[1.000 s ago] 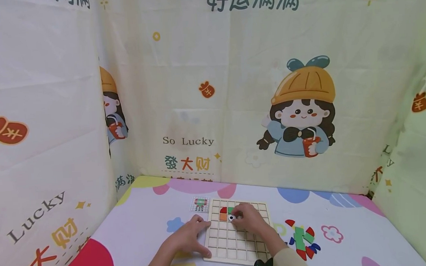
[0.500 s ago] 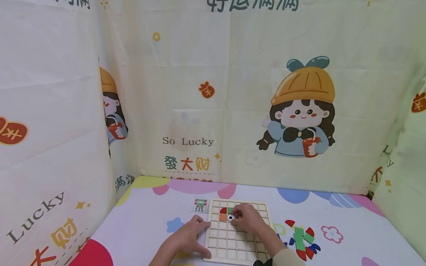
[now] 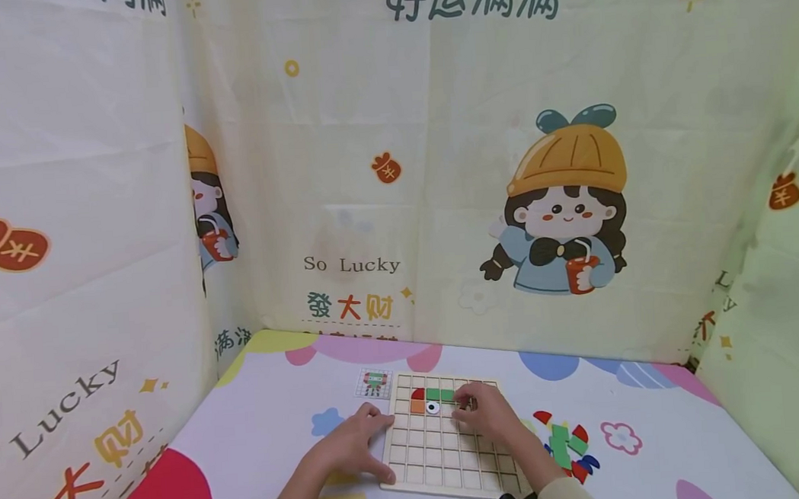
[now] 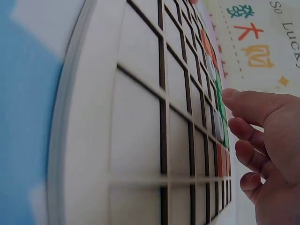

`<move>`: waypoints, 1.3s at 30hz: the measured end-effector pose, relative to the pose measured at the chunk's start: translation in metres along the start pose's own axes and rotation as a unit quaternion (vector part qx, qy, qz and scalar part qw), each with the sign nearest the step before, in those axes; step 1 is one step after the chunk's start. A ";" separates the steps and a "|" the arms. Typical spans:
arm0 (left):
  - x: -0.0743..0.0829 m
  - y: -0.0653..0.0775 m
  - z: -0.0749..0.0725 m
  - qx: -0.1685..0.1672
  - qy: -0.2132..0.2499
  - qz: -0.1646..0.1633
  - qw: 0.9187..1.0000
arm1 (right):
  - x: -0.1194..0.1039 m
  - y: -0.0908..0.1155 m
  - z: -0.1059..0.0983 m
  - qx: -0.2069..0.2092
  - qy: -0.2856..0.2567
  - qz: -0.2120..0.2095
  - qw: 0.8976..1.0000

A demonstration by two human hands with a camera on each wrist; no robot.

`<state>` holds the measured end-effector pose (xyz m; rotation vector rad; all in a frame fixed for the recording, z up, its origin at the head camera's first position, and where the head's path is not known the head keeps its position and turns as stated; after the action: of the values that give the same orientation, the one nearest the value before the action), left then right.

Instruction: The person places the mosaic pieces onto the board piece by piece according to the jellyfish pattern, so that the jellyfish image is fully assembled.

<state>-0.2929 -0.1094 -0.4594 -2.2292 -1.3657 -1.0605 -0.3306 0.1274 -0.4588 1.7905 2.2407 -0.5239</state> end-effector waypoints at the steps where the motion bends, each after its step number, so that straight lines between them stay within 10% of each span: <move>1: 0.000 0.000 0.000 0.000 -0.001 0.000 1.000 | 0.003 0.002 -0.002 0.004 -0.003 -0.002 1.000; 25: -0.001 -0.001 0.000 0.001 0.000 0.009 1.000 | 0.113 0.048 -0.052 0.008 0.059 0.133 0.989; 39: -0.001 -0.001 0.000 -0.001 -0.002 0.004 1.000 | 0.133 0.055 -0.051 -0.013 0.072 0.157 0.985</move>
<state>-0.2942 -0.1094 -0.4605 -2.2375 -1.3555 -1.0571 -0.3059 0.2778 -0.4714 2.1745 1.9809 -0.3089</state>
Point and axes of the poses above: each hand's wrist, its own y-axis away from the middle knuckle, its own z-axis out of the palm, x = y × z, the point moved 6 cm from there along -y, towards the middle knuckle, and after that the axes turned 15 degrees about y, right-handed, at the moved point
